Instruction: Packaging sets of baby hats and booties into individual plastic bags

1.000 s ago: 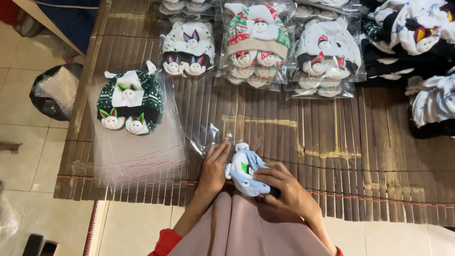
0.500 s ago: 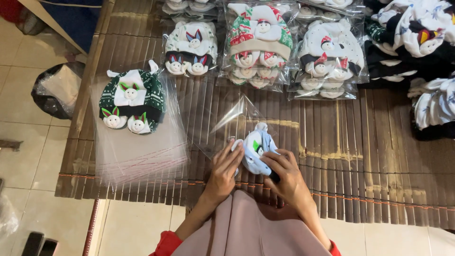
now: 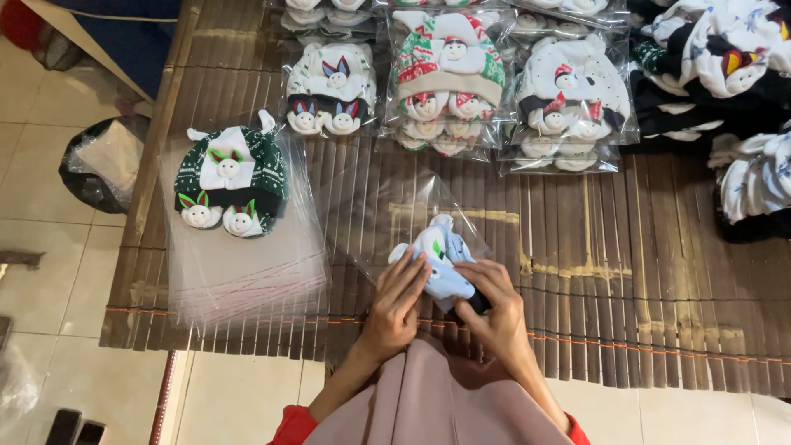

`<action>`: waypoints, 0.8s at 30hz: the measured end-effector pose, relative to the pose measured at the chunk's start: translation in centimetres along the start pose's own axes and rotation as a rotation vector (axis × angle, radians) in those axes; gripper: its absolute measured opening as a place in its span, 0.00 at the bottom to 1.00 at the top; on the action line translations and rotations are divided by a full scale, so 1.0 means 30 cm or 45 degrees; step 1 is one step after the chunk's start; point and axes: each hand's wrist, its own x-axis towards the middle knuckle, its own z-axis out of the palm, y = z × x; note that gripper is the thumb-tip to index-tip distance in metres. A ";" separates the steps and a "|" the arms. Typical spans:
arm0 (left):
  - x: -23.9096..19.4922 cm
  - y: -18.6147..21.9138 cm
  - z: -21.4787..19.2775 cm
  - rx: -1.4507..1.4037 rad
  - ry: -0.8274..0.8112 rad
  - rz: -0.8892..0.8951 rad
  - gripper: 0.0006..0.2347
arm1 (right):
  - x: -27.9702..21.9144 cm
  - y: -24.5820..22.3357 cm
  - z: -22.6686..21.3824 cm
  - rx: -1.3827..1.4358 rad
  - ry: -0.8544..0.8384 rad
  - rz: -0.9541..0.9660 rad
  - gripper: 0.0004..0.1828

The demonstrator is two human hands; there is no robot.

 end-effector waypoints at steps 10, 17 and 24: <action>-0.019 -0.022 0.007 0.046 0.068 0.040 0.27 | 0.006 0.028 0.080 0.106 0.016 0.044 0.17; -0.016 -0.017 0.024 0.055 0.090 0.153 0.22 | 0.024 0.034 0.113 -0.094 0.017 -0.270 0.22; -0.023 -0.034 0.019 0.199 0.083 0.138 0.25 | 0.028 0.061 0.132 -0.277 -0.166 -0.253 0.37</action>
